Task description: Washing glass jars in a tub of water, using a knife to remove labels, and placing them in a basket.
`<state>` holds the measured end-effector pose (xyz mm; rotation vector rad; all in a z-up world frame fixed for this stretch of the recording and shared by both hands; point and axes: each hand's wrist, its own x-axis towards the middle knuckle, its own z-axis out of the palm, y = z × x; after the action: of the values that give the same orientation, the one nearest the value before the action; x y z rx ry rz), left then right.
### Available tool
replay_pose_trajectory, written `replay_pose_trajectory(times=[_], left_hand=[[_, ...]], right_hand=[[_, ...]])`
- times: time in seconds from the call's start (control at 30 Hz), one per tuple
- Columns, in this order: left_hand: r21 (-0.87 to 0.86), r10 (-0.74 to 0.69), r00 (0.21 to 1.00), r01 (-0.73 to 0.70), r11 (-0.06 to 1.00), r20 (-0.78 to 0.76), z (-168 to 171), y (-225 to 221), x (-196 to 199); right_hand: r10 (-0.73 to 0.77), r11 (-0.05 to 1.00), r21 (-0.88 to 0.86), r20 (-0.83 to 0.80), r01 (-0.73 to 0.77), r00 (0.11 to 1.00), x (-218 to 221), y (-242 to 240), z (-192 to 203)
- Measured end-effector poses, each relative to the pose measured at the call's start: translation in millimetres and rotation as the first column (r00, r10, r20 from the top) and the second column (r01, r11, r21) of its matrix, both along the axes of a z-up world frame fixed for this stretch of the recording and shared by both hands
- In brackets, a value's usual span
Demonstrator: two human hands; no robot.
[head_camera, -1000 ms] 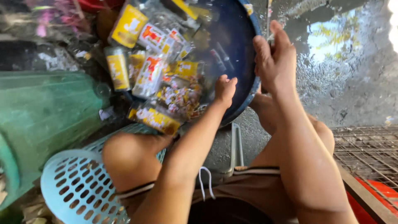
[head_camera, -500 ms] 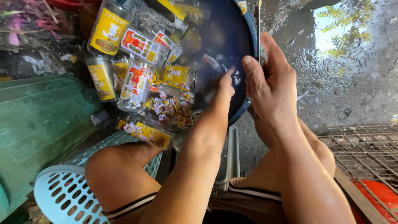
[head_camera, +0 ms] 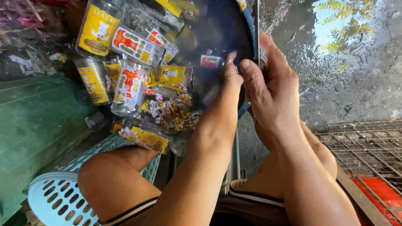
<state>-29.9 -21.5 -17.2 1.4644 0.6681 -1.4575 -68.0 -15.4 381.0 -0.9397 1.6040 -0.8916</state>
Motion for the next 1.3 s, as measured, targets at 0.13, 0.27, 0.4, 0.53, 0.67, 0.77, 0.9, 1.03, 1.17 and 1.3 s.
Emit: replay_pose_trajectory(times=[0.13, 0.27, 0.4, 0.53, 0.67, 0.77, 0.9, 1.03, 1.17, 1.3], left_hand=[[-0.037, -0.064, 0.987, 0.070, 0.997, 0.146, 19, 13, 11], [0.000, -0.153, 0.978, 0.154, 0.988, 0.144, 100, 16, 23], [0.206, -0.592, 0.710, 0.559, 0.803, 0.382, 205, 20, 60], [0.390, -0.767, 0.044, 0.842, 0.373, 0.640, 251, 4, 117], [0.565, -0.661, -0.409, 0.825, 0.027, 0.629, 324, -11, 172], [0.639, -0.486, -0.556, 0.769, 0.006, 0.674, 368, -10, 211], [0.612, -0.422, -0.532, 0.787, 0.071, 0.734, 404, 4, 251], [0.567, -0.380, -0.479, 0.808, 0.161, 0.791, 458, 40, 281], [0.440, -0.388, -0.319, 0.853, 0.281, 0.865, 454, 81, 334], [0.175, -0.311, -0.036, 0.885, 0.431, 0.950, 419, 146, 392]], right_hand=[[0.060, 0.998, -0.023, -0.032, -0.061, 0.998, -4, -3, -6], [0.125, 0.986, -0.093, -0.121, -0.137, 0.985, -13, -5, -16], [0.128, 0.969, -0.201, -0.080, -0.142, 0.988, -17, -9, -23], [0.106, 0.989, -0.098, -0.027, -0.108, 0.994, -11, -4, -16], [0.039, 0.992, -0.120, 0.071, -0.030, 0.997, -12, 20, -79], [-0.007, 0.995, -0.098, 0.126, 0.019, 0.992, -2, 43, -99], [0.201, 0.975, -0.057, -0.202, -0.216, 0.959, 24, 72, -79], [0.243, 0.970, 0.068, -0.318, -0.234, 0.916, 69, 116, -58], [0.208, 0.976, -0.078, 0.067, -0.203, 0.976, 107, 151, -53], [0.300, 0.953, -0.063, 0.084, -0.296, 0.950, 126, 165, -85]])
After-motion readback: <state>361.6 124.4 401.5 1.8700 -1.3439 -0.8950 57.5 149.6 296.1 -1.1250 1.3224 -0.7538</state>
